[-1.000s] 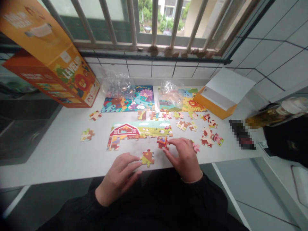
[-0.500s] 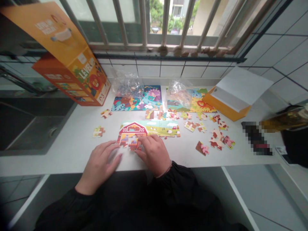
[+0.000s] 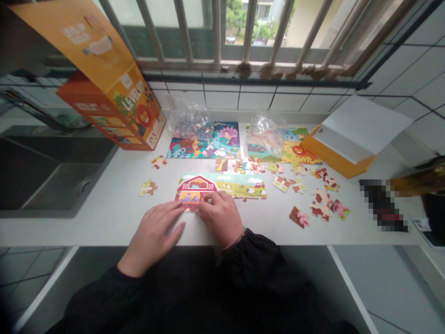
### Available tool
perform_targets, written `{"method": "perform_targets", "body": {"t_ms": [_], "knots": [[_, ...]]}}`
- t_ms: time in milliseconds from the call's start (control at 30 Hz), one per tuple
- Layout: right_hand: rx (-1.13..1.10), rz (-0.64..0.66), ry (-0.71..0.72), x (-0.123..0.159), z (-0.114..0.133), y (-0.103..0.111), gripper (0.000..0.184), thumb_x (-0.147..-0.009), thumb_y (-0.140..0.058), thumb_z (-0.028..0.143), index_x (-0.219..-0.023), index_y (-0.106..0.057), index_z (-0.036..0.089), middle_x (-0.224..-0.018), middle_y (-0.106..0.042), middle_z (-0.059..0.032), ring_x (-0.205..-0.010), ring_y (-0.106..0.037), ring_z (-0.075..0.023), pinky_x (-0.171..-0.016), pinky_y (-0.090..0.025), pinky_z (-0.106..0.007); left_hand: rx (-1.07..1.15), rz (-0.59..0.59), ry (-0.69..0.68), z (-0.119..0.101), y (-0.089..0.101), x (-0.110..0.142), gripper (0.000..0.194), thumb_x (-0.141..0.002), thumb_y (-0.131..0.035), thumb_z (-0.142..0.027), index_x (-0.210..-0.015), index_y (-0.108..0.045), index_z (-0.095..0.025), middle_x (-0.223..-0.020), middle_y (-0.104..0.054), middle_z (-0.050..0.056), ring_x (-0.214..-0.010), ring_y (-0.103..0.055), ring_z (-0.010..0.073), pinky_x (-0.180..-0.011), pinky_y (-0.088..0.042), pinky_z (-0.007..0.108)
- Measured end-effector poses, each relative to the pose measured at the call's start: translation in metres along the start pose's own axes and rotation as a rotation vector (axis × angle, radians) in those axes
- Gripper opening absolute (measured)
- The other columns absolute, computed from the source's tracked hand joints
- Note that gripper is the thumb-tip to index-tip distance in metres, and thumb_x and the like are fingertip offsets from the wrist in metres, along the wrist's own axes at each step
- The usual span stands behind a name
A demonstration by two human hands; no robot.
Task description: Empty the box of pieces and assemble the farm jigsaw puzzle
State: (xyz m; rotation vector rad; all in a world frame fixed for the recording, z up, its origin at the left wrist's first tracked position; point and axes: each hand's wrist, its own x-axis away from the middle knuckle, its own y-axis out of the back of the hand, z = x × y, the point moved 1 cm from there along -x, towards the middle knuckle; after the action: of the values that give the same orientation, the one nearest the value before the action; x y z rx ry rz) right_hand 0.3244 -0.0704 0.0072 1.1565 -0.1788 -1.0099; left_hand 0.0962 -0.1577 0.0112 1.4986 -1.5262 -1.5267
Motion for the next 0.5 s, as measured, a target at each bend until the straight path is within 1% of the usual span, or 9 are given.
{"method": "perform_targets", "body": {"t_ms": [67,233,367,500], "knots": [[0.013,0.010,0.007,0.0003,0.0010,0.0003,0.016,-0.107,-0.071,0.037,-0.117,-0.082,0.030,-0.123,-0.075,-0.0066,-0.111,-0.062,-0.0257,-0.097,-0.049,-0.042,-0.005,0.013,-0.004,-0.0001,0.0001,-0.0003,0.038,-0.106,-0.065,-0.031,-0.143,-0.064,-0.023,-0.151,-0.069,0.011,-0.139,-0.065,0.0307,-0.118,-0.048,0.052],[0.040,0.012,0.025,0.0005,0.0028,0.0013,0.016,-0.108,-0.069,0.034,-0.115,-0.083,0.029,-0.125,-0.076,-0.0064,-0.110,-0.062,-0.0248,-0.096,-0.048,-0.042,-0.006,0.040,0.004,-0.0003,0.0006,-0.0013,0.039,-0.106,-0.066,-0.034,-0.144,-0.065,-0.024,-0.152,-0.068,0.011,-0.138,-0.064,0.0310,-0.117,-0.048,0.052],[0.038,0.011,0.033,0.0005,0.0032,0.0019,0.016,-0.108,-0.070,0.033,-0.117,-0.082,0.029,-0.125,-0.077,-0.0057,-0.111,-0.062,-0.0253,-0.097,-0.048,-0.042,-0.027,0.073,0.009,-0.0006,0.0009,-0.0026,0.043,-0.107,-0.065,-0.037,-0.148,-0.064,-0.026,-0.154,-0.066,0.012,-0.138,-0.063,0.0324,-0.116,-0.048,0.054],[0.036,0.020,0.028,0.0002,0.0036,0.0017,0.017,-0.108,-0.070,0.033,-0.120,-0.081,0.029,-0.126,-0.076,-0.0071,-0.111,-0.062,-0.0259,-0.096,-0.049,-0.043,-0.035,0.082,0.015,-0.0010,0.0016,-0.0029,0.044,-0.107,-0.065,-0.037,-0.149,-0.063,-0.026,-0.154,-0.066,0.012,-0.138,-0.063,0.0325,-0.116,-0.048,0.054]]}}
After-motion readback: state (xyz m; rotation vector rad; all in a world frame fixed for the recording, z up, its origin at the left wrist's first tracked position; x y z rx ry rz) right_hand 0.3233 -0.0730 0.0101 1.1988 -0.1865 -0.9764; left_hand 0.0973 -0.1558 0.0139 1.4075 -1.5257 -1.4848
